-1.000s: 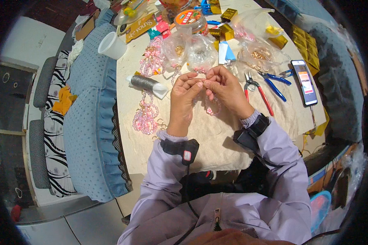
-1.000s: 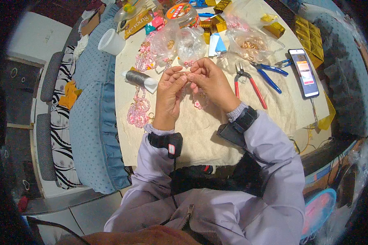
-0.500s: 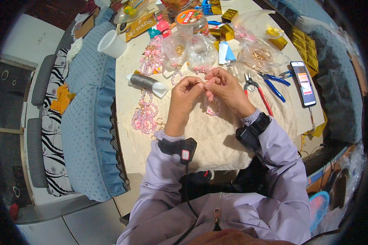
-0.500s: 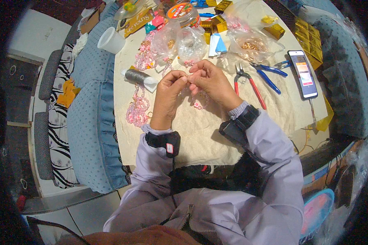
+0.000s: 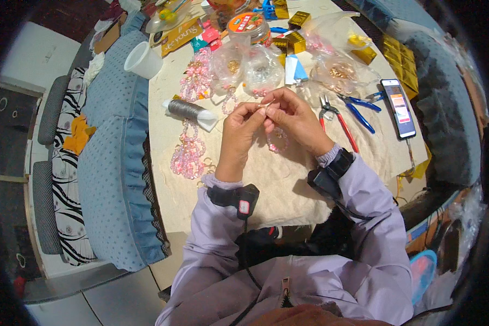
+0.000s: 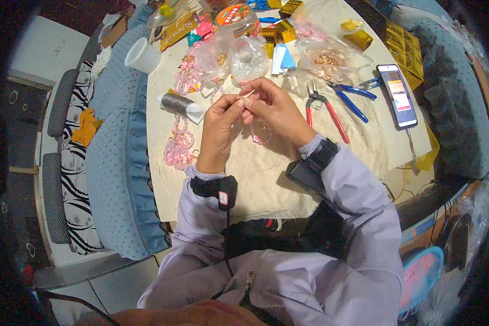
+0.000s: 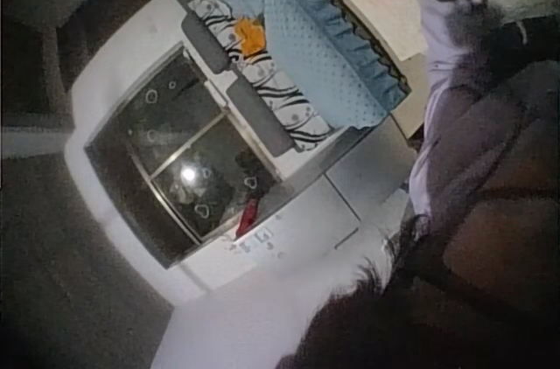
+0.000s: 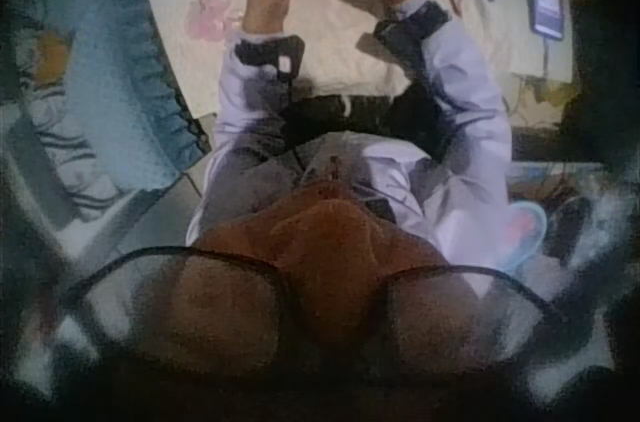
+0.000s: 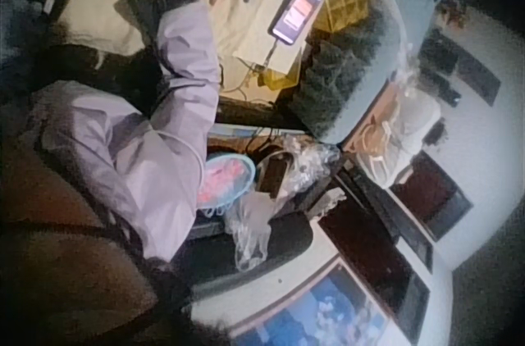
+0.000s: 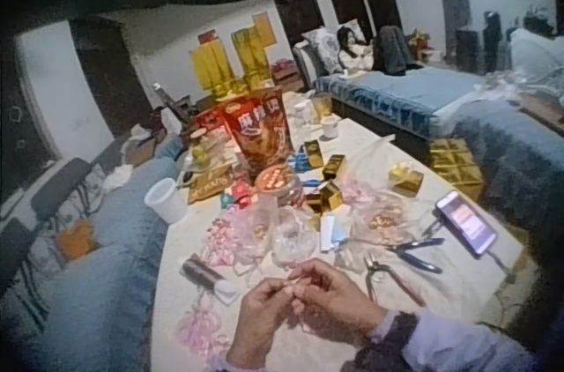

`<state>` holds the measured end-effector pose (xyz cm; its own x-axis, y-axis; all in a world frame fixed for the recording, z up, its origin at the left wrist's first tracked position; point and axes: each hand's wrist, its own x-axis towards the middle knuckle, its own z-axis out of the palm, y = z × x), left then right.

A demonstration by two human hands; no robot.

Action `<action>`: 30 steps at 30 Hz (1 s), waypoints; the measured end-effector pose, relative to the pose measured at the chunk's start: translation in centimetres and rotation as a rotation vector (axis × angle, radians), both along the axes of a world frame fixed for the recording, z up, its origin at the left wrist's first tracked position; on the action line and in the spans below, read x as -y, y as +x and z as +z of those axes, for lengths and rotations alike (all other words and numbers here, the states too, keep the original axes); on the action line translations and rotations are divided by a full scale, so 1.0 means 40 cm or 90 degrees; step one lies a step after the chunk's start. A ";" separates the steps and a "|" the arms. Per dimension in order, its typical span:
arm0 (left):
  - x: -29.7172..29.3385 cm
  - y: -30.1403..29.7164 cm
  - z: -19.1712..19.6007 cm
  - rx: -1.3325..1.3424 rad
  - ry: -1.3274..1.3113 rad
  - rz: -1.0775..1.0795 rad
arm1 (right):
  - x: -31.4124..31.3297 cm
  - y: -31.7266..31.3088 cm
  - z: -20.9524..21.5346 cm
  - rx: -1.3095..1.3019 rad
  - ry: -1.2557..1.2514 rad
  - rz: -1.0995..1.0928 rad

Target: The person assembles a beaded keychain by threading pink and clear beads onto a string, then uses pliers to attach a metal ring and secure the end. The person handles beads, string, and pliers while working at a table with craft supplies.

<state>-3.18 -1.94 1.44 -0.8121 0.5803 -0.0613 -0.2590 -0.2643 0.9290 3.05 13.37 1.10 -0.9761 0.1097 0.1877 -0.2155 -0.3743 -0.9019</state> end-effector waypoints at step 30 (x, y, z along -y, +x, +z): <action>-0.006 -0.005 -0.026 -0.187 -0.126 0.055 | 0.001 0.014 0.018 0.104 0.143 -0.091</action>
